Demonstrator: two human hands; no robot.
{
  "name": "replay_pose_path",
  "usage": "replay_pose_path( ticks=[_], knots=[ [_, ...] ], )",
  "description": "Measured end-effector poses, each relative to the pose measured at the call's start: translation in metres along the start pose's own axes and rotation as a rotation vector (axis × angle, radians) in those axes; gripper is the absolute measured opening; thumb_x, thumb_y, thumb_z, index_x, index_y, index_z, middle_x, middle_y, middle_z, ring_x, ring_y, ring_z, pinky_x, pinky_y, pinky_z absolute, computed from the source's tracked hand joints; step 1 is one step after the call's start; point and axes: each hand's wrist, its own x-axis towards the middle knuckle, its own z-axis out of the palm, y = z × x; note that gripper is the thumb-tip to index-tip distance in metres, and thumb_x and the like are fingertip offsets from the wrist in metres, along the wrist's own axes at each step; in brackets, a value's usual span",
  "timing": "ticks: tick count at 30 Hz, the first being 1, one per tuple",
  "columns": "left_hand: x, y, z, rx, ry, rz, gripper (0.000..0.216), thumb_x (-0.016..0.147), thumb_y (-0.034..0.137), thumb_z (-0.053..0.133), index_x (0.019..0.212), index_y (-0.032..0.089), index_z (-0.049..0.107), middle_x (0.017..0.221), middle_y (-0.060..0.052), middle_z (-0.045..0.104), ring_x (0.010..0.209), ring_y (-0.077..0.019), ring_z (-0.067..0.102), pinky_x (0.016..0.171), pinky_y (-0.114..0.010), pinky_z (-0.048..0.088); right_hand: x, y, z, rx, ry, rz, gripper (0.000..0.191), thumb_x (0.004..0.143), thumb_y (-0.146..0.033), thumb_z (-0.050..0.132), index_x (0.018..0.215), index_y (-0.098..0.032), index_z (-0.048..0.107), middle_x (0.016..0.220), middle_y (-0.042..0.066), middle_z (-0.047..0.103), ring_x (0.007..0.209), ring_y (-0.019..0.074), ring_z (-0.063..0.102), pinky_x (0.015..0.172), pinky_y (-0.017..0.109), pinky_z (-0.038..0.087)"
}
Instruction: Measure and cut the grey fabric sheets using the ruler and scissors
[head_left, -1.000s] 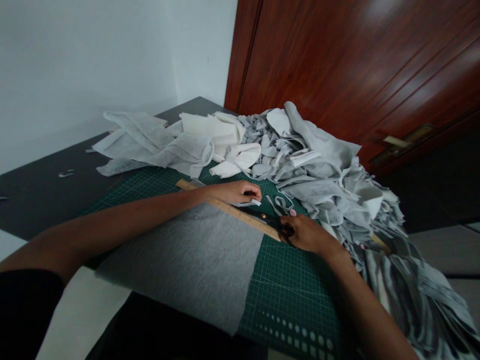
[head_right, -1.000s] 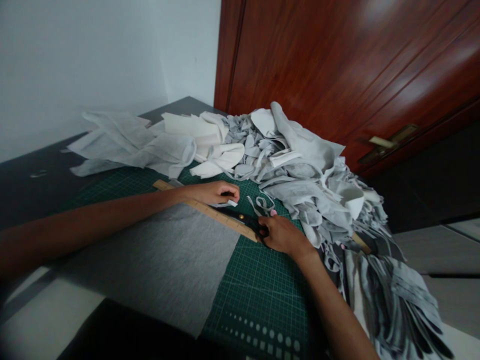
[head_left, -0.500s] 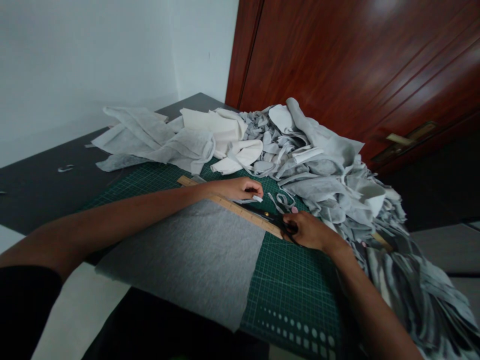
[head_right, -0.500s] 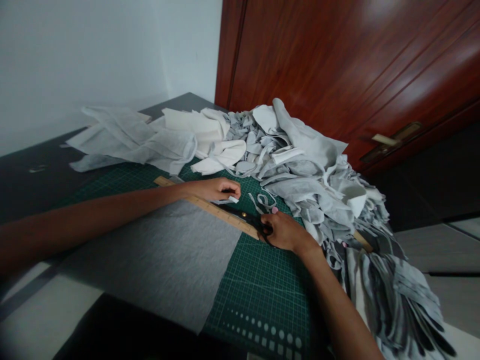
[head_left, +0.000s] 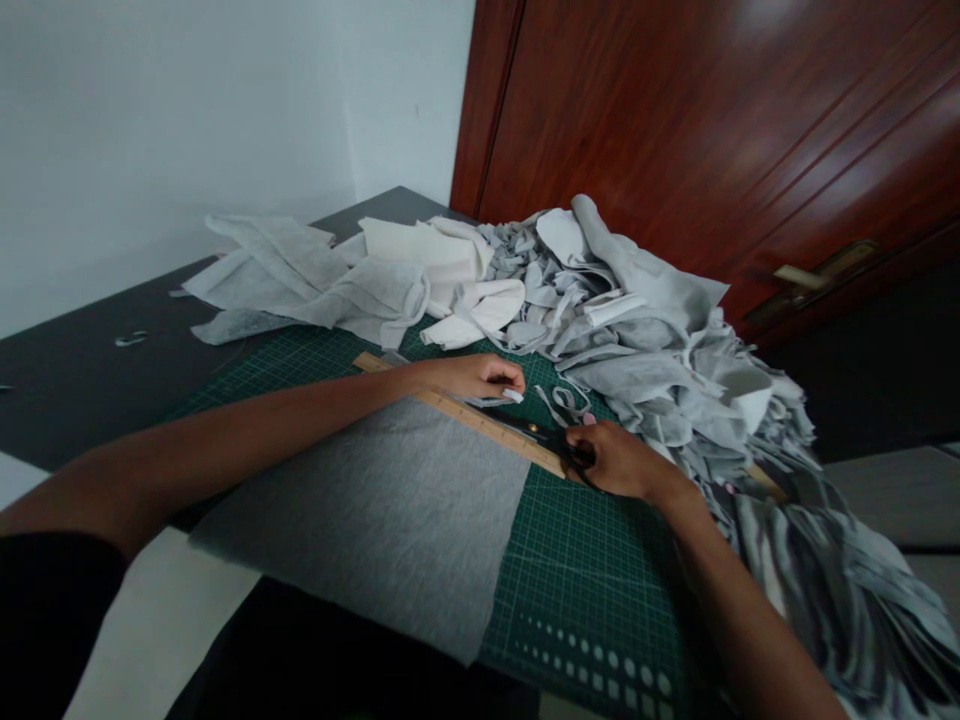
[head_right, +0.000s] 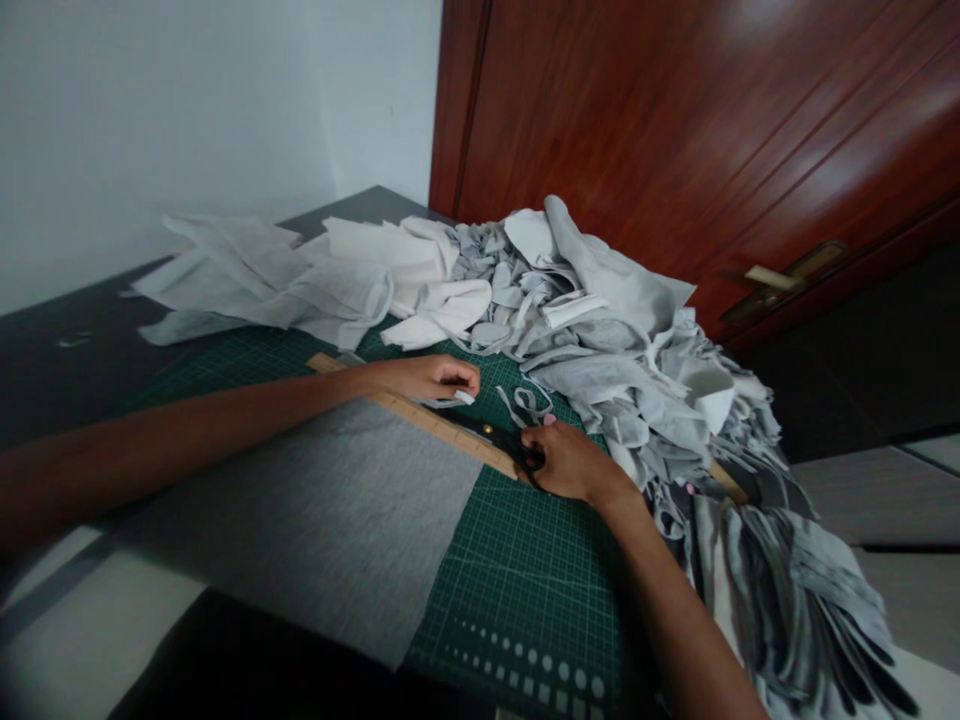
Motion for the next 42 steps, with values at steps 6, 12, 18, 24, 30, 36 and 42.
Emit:
replay_pose_path(
  ticks=[6, 12, 18, 24, 30, 36, 42],
  knots=[
    [-0.0011, 0.0035, -0.0008, -0.025, -0.024, -0.008, 0.019, 0.091, 0.036, 0.068, 0.088, 0.018, 0.066, 0.086, -0.001, 0.063, 0.081, -0.0133, 0.055, 0.078, -0.025, 0.042, 0.001, -0.0001, -0.0016, 0.01, -0.002, -0.009, 0.023, 0.081, -0.021, 0.067, 0.068, -0.022, 0.048, 0.062, -0.005, 0.051, 0.058, 0.0124, 0.045, 0.062, 0.027, 0.034],
    [-0.0016, 0.0031, -0.0015, -0.043, -0.018, -0.017, 0.017, 0.09, 0.035, 0.07, 0.088, 0.018, 0.067, 0.085, -0.001, 0.064, 0.081, -0.0133, 0.056, 0.079, -0.025, 0.042, 0.0022, 0.0, -0.0026, -0.004, -0.005, -0.014, 0.022, 0.08, -0.023, 0.068, 0.068, -0.022, 0.049, 0.062, -0.005, 0.051, 0.059, 0.0128, 0.046, 0.066, 0.028, 0.037],
    [-0.0023, 0.0052, -0.003, -0.051, -0.037, -0.011, 0.017, 0.09, 0.035, 0.07, 0.088, 0.018, 0.068, 0.085, 0.0, 0.064, 0.081, -0.0131, 0.056, 0.079, -0.025, 0.042, 0.0012, -0.003, -0.004, -0.028, -0.005, 0.01, 0.022, 0.079, -0.022, 0.069, 0.068, -0.022, 0.05, 0.062, -0.004, 0.055, 0.059, 0.0137, 0.048, 0.072, 0.029, 0.041],
    [-0.0022, 0.0058, -0.0044, -0.075, -0.039, -0.031, 0.016, 0.088, 0.033, 0.071, 0.087, 0.018, 0.068, 0.086, 0.0, 0.065, 0.081, -0.0135, 0.056, 0.079, -0.025, 0.042, -0.0002, -0.0018, -0.0012, -0.042, 0.009, 0.009, 0.021, 0.078, -0.018, 0.068, 0.068, -0.022, 0.051, 0.062, -0.004, 0.055, 0.058, 0.0132, 0.046, 0.062, 0.027, 0.033],
    [-0.0027, 0.007, -0.0052, -0.084, -0.056, -0.035, 0.016, 0.087, 0.034, 0.072, 0.087, 0.018, 0.067, 0.084, 0.001, 0.063, 0.079, -0.0131, 0.055, 0.076, -0.025, 0.041, -0.0044, -0.0028, -0.0005, -0.056, 0.036, 0.056, 0.021, 0.077, -0.02, 0.069, 0.068, -0.022, 0.05, 0.064, -0.002, 0.057, 0.059, 0.0139, 0.046, 0.059, 0.028, 0.029],
    [-0.0018, 0.0039, -0.0018, -0.048, -0.02, -0.038, 0.016, 0.089, 0.034, 0.07, 0.087, 0.018, 0.067, 0.084, 0.001, 0.062, 0.079, -0.013, 0.054, 0.076, -0.025, 0.04, -0.0057, -0.0029, 0.0019, -0.077, 0.051, 0.033, 0.02, 0.078, -0.019, 0.066, 0.068, -0.022, 0.049, 0.065, -0.001, 0.06, 0.059, 0.0138, 0.047, 0.059, 0.028, 0.029],
    [-0.0001, 0.0022, 0.0008, -0.025, 0.011, -0.036, 0.017, 0.09, 0.034, 0.069, 0.085, 0.018, 0.066, 0.083, 0.0, 0.062, 0.078, -0.0127, 0.054, 0.076, -0.025, 0.04, -0.0053, -0.0014, 0.0024, -0.075, 0.053, 0.033, 0.02, 0.078, -0.018, 0.067, 0.068, -0.022, 0.05, 0.065, -0.001, 0.06, 0.058, 0.0135, 0.045, 0.059, 0.028, 0.028]
  ],
)
